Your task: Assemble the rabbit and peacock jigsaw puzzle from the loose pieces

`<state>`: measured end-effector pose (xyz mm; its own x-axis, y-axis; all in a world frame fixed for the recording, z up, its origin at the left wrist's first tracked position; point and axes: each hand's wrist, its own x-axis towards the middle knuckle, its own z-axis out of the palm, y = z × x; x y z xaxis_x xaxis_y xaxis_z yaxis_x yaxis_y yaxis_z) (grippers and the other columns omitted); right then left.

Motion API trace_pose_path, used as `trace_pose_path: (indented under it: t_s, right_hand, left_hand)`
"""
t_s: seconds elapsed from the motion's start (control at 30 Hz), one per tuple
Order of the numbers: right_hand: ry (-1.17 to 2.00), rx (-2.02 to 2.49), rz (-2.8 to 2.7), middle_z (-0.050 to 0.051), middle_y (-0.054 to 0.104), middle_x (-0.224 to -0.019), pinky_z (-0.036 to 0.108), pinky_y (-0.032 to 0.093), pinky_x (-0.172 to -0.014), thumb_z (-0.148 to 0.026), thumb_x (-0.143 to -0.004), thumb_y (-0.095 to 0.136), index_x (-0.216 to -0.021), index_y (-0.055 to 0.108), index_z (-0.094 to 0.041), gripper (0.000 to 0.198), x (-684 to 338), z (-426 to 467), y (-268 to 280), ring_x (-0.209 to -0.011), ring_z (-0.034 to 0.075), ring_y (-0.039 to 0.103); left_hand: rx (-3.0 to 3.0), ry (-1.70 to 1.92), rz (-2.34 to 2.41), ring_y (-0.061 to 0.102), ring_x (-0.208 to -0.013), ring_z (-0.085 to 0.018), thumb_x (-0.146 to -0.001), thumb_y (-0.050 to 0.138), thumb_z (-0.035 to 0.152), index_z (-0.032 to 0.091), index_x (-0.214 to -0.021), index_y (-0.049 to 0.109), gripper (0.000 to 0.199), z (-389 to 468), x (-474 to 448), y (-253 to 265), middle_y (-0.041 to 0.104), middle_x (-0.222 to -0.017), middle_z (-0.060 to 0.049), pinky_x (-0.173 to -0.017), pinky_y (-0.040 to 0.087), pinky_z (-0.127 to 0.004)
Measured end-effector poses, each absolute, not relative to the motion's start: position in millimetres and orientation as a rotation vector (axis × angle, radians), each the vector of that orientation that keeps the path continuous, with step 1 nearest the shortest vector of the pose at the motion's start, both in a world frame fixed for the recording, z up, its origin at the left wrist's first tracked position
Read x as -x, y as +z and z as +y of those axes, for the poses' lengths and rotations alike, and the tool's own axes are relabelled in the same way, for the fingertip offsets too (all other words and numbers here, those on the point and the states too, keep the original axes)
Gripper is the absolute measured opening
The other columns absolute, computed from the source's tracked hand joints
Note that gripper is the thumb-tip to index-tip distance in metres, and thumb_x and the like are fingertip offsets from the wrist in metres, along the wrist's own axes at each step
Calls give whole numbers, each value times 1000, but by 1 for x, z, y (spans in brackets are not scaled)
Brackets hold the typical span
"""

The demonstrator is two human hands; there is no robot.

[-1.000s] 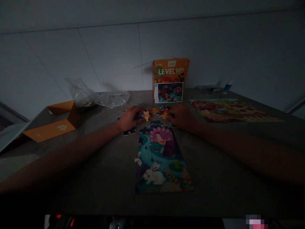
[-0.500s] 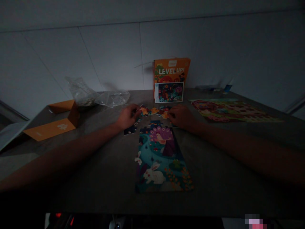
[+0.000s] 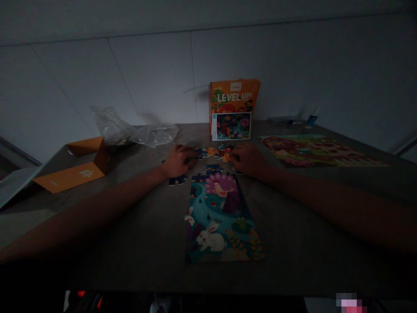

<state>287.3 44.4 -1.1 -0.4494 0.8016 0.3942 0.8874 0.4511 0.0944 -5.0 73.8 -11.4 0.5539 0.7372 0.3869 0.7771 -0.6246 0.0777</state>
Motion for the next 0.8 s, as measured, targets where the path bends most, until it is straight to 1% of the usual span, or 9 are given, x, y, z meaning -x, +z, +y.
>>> trace_pose_path:
  t_s: [0.07, 0.13, 0.33, 0.4, 0.43, 0.53, 0.63, 0.8]
  right_hand:
    - [-431, 1451, -2414, 12, 76, -97, 34, 41, -83, -20, -93, 52, -93, 77, -13, 25, -287, 45, -2, -92, 24, 65]
    - [-438, 1440, -2419, 12, 76, -95, 34, 40, -83, -19, -94, 51, -93, 77, -13, 26, -288, 45, -2, -91, 24, 64]
    - [-451, 1427, -2391, 11, 75, -94, 33, 40, -81, -19, -92, 52, -92, 76, -14, 25, -287, 45, -3, -88, 23, 63]
    - [-446, 1433, -2385, 11, 75, -94, 33, 40, -80, -20, -92, 52, -92, 76, -14, 25, -287, 45, -3, -88, 23, 63]
    - [-443, 1435, -2387, 11, 76, -95, 33, 40, -80, -20, -92, 52, -92, 77, -14, 25, -288, 45, -3, -88, 23, 63]
    - [-442, 1430, -2411, 11, 76, -98, 33, 42, -81, -20, -93, 51, -94, 76, -14, 26, -288, 47, -3, -90, 23, 64]
    - [-443, 1436, -2417, 11, 76, -99, 34, 42, -83, -20, -93, 51, -94, 76, -15, 26, -289, 47, -4, -92, 23, 65]
    - [-435, 1456, -2425, 12, 75, -98, 34, 43, -83, -20, -93, 51, -92, 76, -15, 25, -288, 45, -1, -94, 24, 65]
  left_hand:
    - [2766, -563, -1282, 61, -124, -28, -97, 53, 38, 24, -127, 70, 37, 74, 4, -11, 68, -133, -10, -114, 37, -50]
    - [2788, -600, -1287, 63, -122, -27, -96, 55, 39, 24, -123, 71, 35, 75, 4, -10, 71, -130, -8, -114, 37, -49]
    - [2821, -708, -1305, 70, -103, -25, -90, 63, 38, 22, -95, 75, 20, 77, 5, -8, 77, -106, -6, -109, 42, -47]
    - [2834, -719, -1320, 70, -97, -23, -89, 64, 38, 22, -85, 73, 19, 78, 5, -8, 77, -100, -5, -107, 43, -46]
    - [2834, -724, -1341, 70, -94, -23, -88, 65, 39, 21, -84, 72, 19, 78, 5, -8, 77, -97, -5, -105, 45, -44]
    - [2803, -778, -1453, 69, -89, -22, -85, 69, 41, 20, -93, 71, 23, 79, 6, -9, 75, -93, -5, -95, 51, -40]
    - [2808, -860, -1535, 68, -89, -22, -79, 73, 40, 20, -104, 67, 33, 81, 8, -11, 74, -98, -4, -85, 54, -35]
    - [2858, -973, -1573, 68, -86, -20, -74, 75, 36, 20, -125, 60, 56, 82, 9, -12, 72, -101, -4, -78, 55, -31]
